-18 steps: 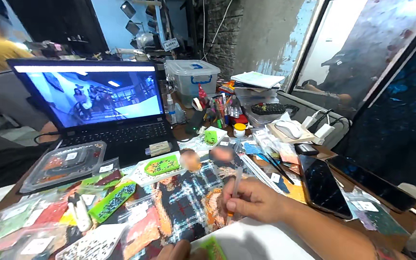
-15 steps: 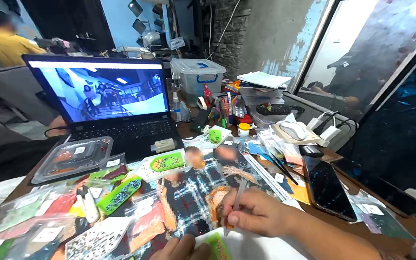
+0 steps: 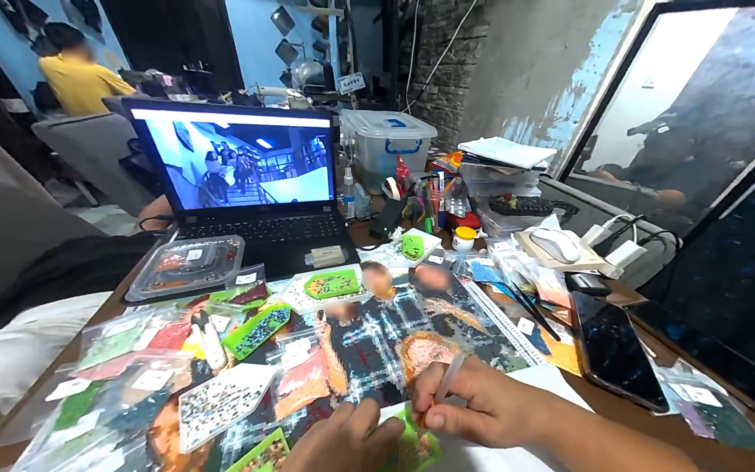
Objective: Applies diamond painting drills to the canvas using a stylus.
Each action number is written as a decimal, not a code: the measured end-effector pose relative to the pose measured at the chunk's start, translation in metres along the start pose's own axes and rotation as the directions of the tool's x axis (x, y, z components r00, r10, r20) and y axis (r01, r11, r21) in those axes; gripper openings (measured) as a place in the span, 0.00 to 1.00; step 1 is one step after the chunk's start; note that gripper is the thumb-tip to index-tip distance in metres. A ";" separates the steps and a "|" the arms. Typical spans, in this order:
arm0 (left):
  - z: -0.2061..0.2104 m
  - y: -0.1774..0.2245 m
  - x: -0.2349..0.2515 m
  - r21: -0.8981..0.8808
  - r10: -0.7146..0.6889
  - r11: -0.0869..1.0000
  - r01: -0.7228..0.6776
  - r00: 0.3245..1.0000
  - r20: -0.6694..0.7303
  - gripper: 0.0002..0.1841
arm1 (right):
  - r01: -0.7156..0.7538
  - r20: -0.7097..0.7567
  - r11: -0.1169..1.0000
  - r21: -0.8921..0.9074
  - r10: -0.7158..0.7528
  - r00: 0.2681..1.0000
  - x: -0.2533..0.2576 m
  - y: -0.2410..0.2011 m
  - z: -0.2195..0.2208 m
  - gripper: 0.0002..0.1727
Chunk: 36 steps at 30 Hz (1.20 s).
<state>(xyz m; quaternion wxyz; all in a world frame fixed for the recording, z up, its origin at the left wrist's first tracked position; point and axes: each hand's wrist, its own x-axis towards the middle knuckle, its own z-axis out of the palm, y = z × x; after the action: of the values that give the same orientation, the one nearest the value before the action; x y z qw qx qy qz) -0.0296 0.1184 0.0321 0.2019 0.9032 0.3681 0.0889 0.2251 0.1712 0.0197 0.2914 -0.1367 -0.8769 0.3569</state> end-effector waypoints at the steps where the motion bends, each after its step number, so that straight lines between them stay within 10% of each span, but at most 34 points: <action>1: 0.001 0.000 0.000 0.004 0.006 1.000 -0.006 1.000 -0.010 0.21 | -0.001 0.000 1.000 0.002 0.001 1.000 0.000 0.000 0.001 0.19; 36: 0.001 0.001 0.001 -0.004 -0.018 1.000 0.018 1.000 -0.003 0.22 | -0.033 0.009 0.999 -0.030 0.033 0.999 0.002 0.002 0.002 0.18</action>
<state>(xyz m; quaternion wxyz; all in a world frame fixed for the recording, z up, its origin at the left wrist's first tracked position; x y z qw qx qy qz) -0.0277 0.1184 0.0320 0.2038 0.8995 0.3762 0.0889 0.2226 0.1720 0.0183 0.2793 -0.1540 -0.8811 0.3492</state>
